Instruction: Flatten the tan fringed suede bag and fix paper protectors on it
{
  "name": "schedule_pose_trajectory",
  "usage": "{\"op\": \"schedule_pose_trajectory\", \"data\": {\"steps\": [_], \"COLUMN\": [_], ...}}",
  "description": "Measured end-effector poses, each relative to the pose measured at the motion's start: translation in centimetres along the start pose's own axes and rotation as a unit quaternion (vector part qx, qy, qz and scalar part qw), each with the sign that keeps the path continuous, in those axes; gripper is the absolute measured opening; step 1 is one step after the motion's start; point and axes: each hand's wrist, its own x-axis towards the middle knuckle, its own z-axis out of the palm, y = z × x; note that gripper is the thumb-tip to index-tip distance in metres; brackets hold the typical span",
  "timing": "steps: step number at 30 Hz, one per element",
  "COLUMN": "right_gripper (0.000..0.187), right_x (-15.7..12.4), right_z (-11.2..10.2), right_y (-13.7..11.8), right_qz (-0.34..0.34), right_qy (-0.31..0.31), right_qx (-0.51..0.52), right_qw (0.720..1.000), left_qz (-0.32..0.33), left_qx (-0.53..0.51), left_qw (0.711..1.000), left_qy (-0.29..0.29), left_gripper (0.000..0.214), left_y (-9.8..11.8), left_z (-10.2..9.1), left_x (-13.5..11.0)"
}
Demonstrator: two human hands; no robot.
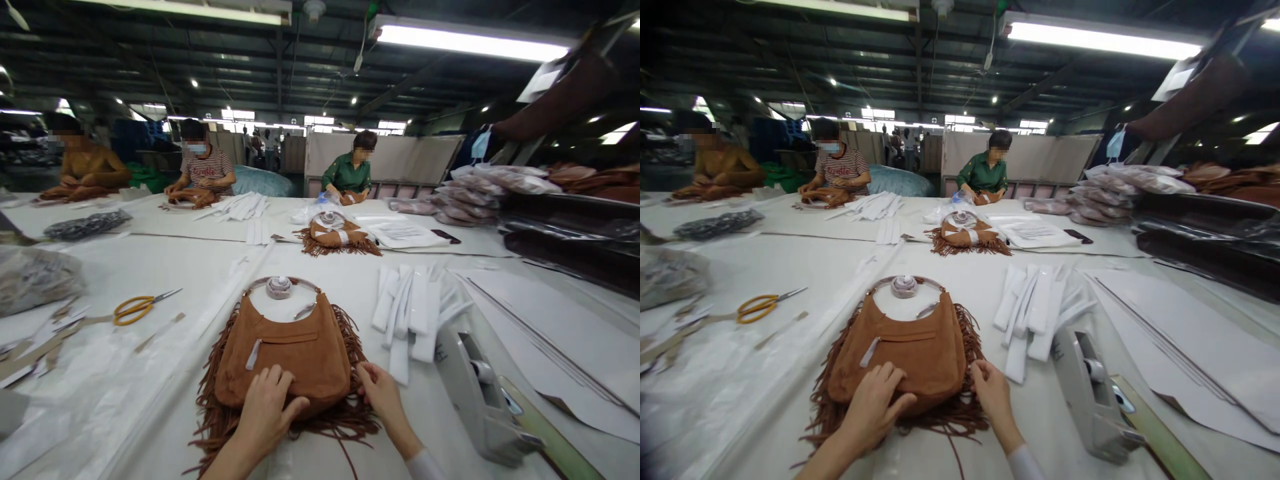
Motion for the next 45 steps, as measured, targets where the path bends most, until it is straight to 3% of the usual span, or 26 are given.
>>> {"op": "schedule_pose_trajectory", "data": {"steps": [5,8,11,15,20,22,25,29,33,35,41,45], "right_gripper": [0.040,0.040,0.032,0.026,0.037,0.041,0.043,0.040,0.037,0.035,0.033,0.026], "right_x": [3.8,5.0,5.2,5.0,5.1,5.1,4.8,4.0,3.7,3.8,3.3,2.7], "right_z": [0.9,1.5,2.1,2.9,3.8,3.9,3.9,3.7,3.7,3.4,1.5,1.0], "right_y": [-1.2,-1.5,-1.2,0.1,2.0,2.2,1.9,1.4,1.4,1.2,-0.2,-1.4], "right_qz": [-0.009,-0.006,-0.021,-0.048,-0.038,-0.042,-0.059,-0.074,-0.065,-0.055,-0.031,-0.035], "right_qy": [-0.031,-0.033,-0.035,-0.013,0.001,0.004,0.017,0.031,0.043,0.042,0.046,0.002], "right_qx": [-0.074,-0.114,-0.125,-0.097,-0.021,0.007,0.030,0.038,0.042,0.050,0.045,0.023], "right_qw": [0.997,0.993,0.991,0.994,0.999,0.999,0.998,0.996,0.996,0.996,0.997,0.999], "left_qz": [-0.005,-0.007,-0.029,-0.056,-0.072,-0.093,-0.128,-0.140,-0.136,-0.130,-0.126,-0.125], "left_qx": [-0.119,-0.046,0.029,0.027,-0.096,-0.115,-0.062,-0.063,-0.118,-0.166,-0.354,-0.453], "left_qw": [0.993,0.997,0.994,0.991,0.984,0.981,0.981,0.976,0.972,0.966,0.917,0.874], "left_qy": [-0.018,-0.055,-0.100,-0.119,-0.130,-0.128,-0.135,-0.155,-0.154,-0.148,-0.132,-0.128], "left_gripper": [0.031,0.037,0.042,0.033,0.023,0.031,0.049,0.029,0.012,0.014,0.020,0.022], "left_y": [4.5,8.0,9.6,8.6,6.6,6.8,7.7,7.8,5.6,4.3,2.7,2.8], "left_z": [-1.6,-0.6,1.8,4.2,4.3,4.0,4.1,5.6,7.2,7.7,8.5,8.5], "left_x": [4.6,6.6,6.8,5.9,5.7,6.4,8.4,10.5,11.4,11.6,11.7,11.5]}}
